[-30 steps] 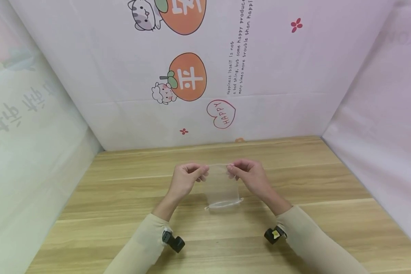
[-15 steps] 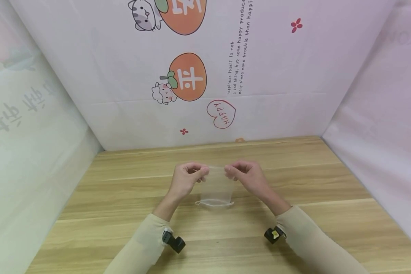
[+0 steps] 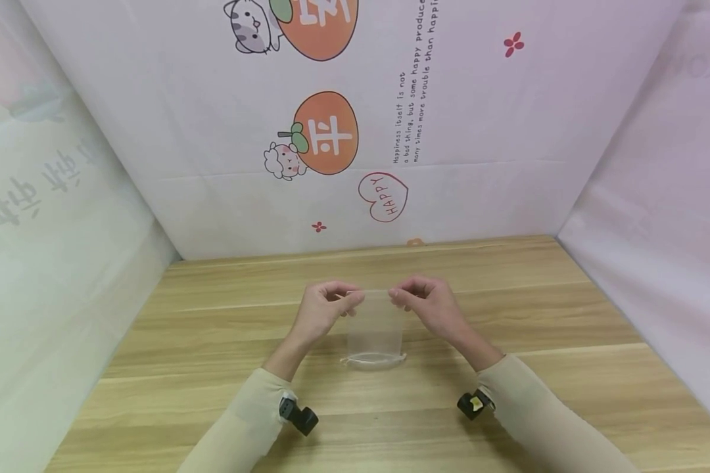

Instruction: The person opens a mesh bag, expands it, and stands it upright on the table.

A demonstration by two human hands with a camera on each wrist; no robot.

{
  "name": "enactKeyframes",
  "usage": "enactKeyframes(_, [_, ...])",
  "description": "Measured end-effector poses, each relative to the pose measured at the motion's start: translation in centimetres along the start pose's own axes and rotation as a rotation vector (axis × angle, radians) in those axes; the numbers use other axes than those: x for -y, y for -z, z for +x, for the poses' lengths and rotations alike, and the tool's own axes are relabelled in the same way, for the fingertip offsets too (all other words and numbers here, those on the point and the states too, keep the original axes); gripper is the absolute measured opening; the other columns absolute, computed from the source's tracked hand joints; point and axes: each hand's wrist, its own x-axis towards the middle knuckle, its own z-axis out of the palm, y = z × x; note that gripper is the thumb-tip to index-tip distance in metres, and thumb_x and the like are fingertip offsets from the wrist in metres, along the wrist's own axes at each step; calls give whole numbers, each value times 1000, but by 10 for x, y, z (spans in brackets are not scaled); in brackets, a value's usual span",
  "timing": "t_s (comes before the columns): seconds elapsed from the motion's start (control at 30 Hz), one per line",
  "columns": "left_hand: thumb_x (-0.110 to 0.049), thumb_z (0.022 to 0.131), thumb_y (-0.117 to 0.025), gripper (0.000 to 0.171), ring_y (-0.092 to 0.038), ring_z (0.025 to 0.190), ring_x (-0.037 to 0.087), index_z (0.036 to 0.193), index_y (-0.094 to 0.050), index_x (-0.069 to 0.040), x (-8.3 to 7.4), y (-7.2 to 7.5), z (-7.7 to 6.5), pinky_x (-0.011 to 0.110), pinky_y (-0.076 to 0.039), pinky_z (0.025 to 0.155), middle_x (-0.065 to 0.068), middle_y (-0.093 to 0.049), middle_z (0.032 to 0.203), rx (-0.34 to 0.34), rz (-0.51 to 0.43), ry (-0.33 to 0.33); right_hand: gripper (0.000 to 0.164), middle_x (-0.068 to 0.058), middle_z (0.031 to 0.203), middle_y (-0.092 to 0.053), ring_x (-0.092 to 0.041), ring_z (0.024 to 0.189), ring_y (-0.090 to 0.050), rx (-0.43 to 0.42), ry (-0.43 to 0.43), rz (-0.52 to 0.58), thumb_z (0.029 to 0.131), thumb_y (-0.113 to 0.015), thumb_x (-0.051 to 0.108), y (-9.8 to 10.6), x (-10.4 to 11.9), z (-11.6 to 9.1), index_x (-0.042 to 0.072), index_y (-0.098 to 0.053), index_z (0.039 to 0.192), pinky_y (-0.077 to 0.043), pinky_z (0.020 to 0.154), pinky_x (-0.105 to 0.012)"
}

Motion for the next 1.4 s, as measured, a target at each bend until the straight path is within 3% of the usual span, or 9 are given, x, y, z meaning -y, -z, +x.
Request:
enactKeyframes(0.13, [-38, 92, -74, 30, -66, 73, 22, 99, -79, -9, 0, 1, 2, 40, -54, 69, 4, -73, 87, 64, 76, 13, 10, -16, 87, -71, -40, 81, -65, 13, -1, -12, 95, -68, 2, 1, 18, -5, -7, -71, 94, -56, 69, -30])
enactKeyframes(0.27, [-36, 96, -70, 31, -66, 72, 22, 97, -79, -6, 1, 0, 2, 52, -56, 75, 6, -72, 84, 111, 119, -25, 10, -14, 86, -71, -43, 82, -64, 20, -8, -20, 95, -68, 3, 0, 20, -5, -6, -71, 95, -54, 68, -26])
enactKeyframes(0.37, [-28, 97, -69, 26, -65, 70, 21, 95, -79, -4, 1, -2, 2, 55, -56, 77, 6, -72, 82, 101, 118, -52, 11, -12, 86, -71, -42, 82, -64, 23, -13, -28, 95, -69, 6, -1, 5, -1, -5, -72, 96, -54, 67, -26])
enactKeyframes(0.5, [-24, 96, -71, 21, -65, 69, 19, 96, -78, -4, 0, -4, 2, 54, -56, 78, 6, -71, 82, 68, 109, -30, 16, -10, 87, -71, -38, 82, -65, 22, -21, -11, 97, -69, 14, -1, -16, 3, -1, -73, 98, -55, 69, -30])
enactKeyframes(0.7, [-24, 93, -74, 25, -65, 68, 18, 100, -77, -1, -1, -4, 1, 48, -58, 76, 6, -71, 84, 16, 66, -7, 28, -9, 87, -71, -30, 84, -66, 47, -45, 17, 101, -64, 27, -3, -20, 1, 1, -74, 96, -56, 80, -44])
enactKeyframes(1.0, [-20, 92, -76, 25, -65, 71, 26, 103, -75, 2, 0, -3, 0, 53, -56, 79, 11, -73, 91, 19, 33, -26, 26, -7, 88, -72, -29, 86, -66, 46, -4, -5, 101, -64, 21, -7, -20, 1, -3, -73, 97, -56, 79, -31])
enactKeyframes(1.17, [-15, 91, -76, 20, -67, 72, 26, 103, -75, 2, -1, -2, -1, 43, -58, 74, 9, -72, 92, 21, 47, -29, 23, -8, 86, -71, -37, 85, -65, 30, 7, 0, 99, -67, 18, -8, -18, 1, -4, -72, 96, -55, 73, -31])
enactKeyframes(1.3, [-16, 90, -78, 19, -65, 71, 22, 102, -76, -2, -3, -1, -1, 31, -55, 67, 6, -71, 88, 40, 65, -29, 18, -7, 86, -71, -28, 80, -65, 15, 17, -20, 97, -69, 17, -8, -18, 2, -1, -74, 96, -54, 68, -29])
enactKeyframes(1.4, [-23, 90, -78, 22, -65, 72, 21, 103, -77, -5, -3, -1, 0, 30, -52, 64, 6, -72, 88, 63, 78, -28, 15, -7, 87, -72, -21, 78, -64, 9, 17, -37, 96, -70, 18, -9, -17, 1, 3, -74, 95, -52, 66, -27])
